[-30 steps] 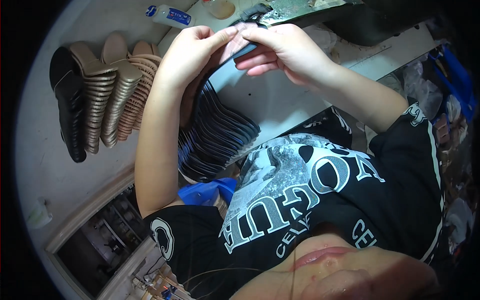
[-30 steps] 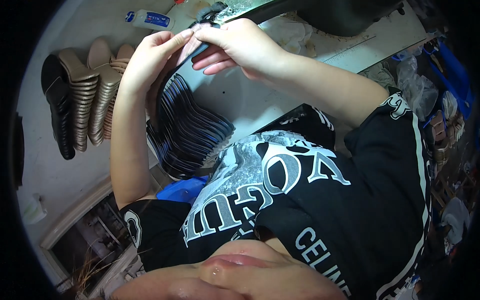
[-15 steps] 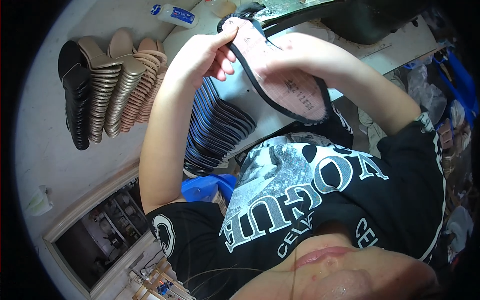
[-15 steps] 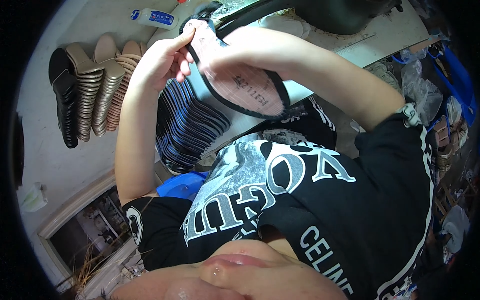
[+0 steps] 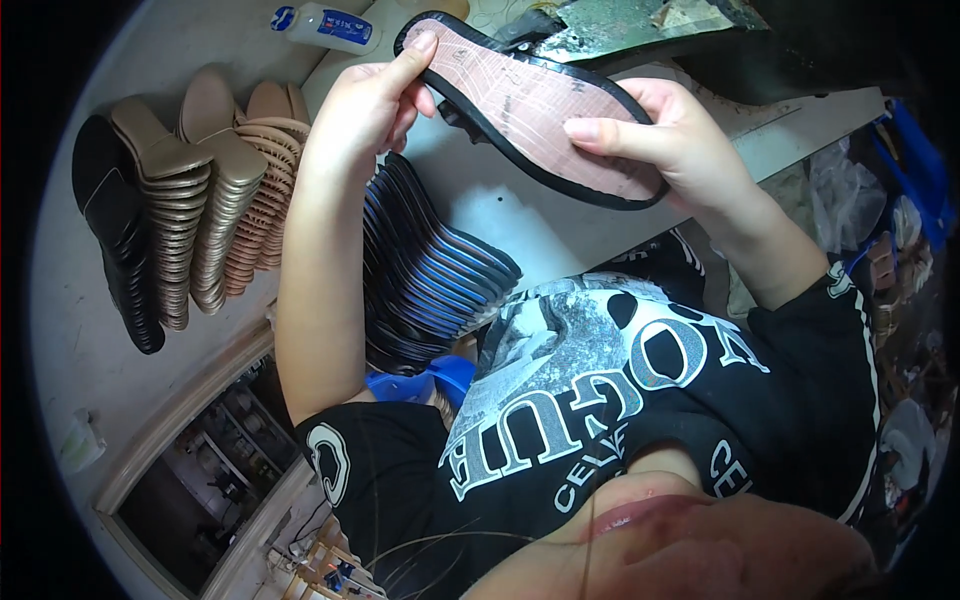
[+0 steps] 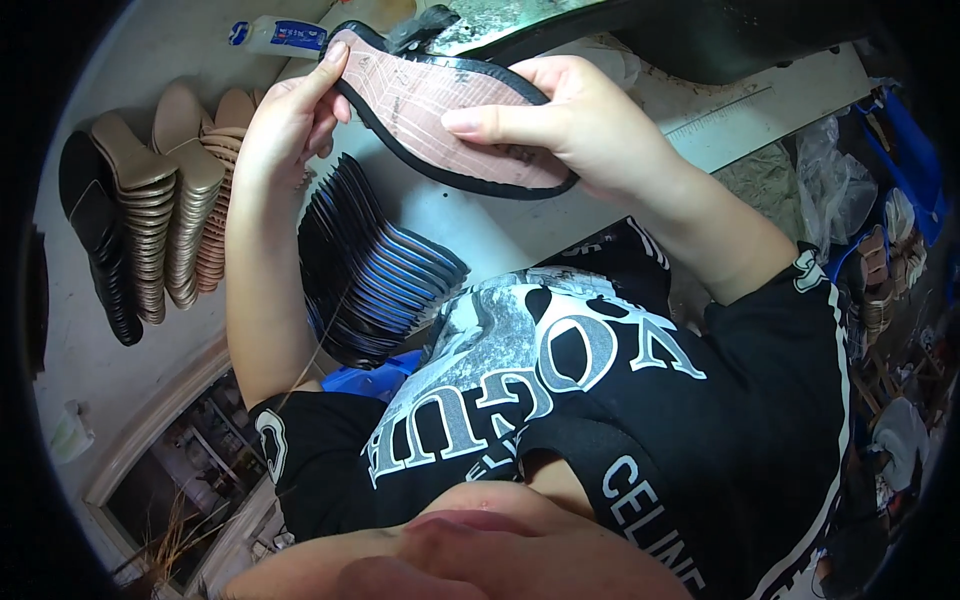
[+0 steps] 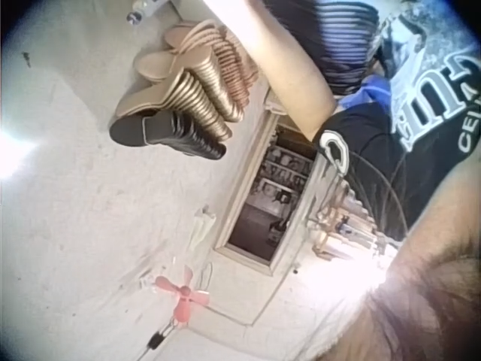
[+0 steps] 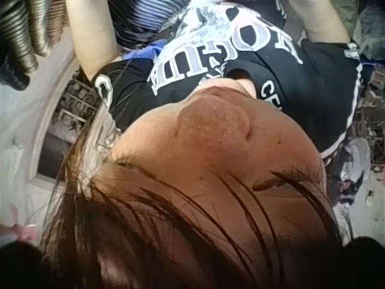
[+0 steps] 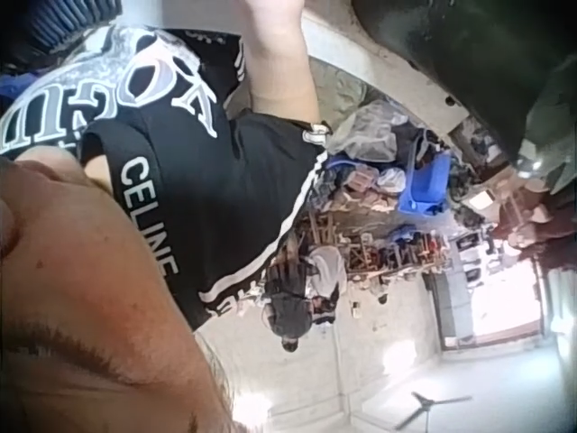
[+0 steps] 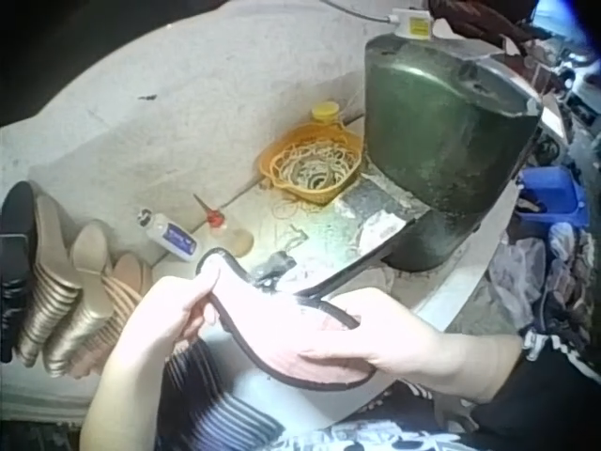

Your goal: Checking and aligning shoe sole components before stitching or assembly.

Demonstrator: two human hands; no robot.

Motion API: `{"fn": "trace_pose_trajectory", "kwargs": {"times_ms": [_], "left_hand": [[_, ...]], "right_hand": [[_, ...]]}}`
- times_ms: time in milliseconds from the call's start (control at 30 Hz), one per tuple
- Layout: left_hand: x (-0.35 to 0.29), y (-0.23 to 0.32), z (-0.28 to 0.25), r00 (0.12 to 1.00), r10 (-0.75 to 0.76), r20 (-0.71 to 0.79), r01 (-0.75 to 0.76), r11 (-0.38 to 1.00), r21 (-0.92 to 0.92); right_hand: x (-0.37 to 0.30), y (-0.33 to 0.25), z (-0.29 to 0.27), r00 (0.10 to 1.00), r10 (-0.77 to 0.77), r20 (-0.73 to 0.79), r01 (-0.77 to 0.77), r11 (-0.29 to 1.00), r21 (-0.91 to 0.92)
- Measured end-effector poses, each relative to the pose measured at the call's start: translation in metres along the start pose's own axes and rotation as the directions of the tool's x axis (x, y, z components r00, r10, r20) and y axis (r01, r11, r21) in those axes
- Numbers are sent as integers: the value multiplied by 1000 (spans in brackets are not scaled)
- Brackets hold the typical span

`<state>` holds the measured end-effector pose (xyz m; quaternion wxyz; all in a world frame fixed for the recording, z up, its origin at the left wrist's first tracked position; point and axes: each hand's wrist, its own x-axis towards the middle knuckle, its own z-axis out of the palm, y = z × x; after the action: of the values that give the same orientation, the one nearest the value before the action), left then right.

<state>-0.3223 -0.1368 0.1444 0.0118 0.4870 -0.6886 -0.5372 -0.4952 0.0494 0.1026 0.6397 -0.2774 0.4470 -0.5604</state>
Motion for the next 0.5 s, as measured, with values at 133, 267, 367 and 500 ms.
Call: {"fn": "trace_pose_trajectory", "kwargs": {"times_ms": [133,267,367,500], "left_hand": [[-5,-15,-15,994,108,-25,-110,981,-160],[-68,-63,-28,745,345,-571,-615,686,-389],[-98,-118,-19,707,212,-675,-660,541,-521],[-125,-130,-6,760,337,-556,-645,282,-710]], "right_hand": [[-5,16,38,997,-24,75,17,996,86],[-20,35,55,930,123,347,-121,992,-28],[9,101,26,974,87,211,2,921,-389],[17,130,33,925,-335,178,250,184,-951]]}}
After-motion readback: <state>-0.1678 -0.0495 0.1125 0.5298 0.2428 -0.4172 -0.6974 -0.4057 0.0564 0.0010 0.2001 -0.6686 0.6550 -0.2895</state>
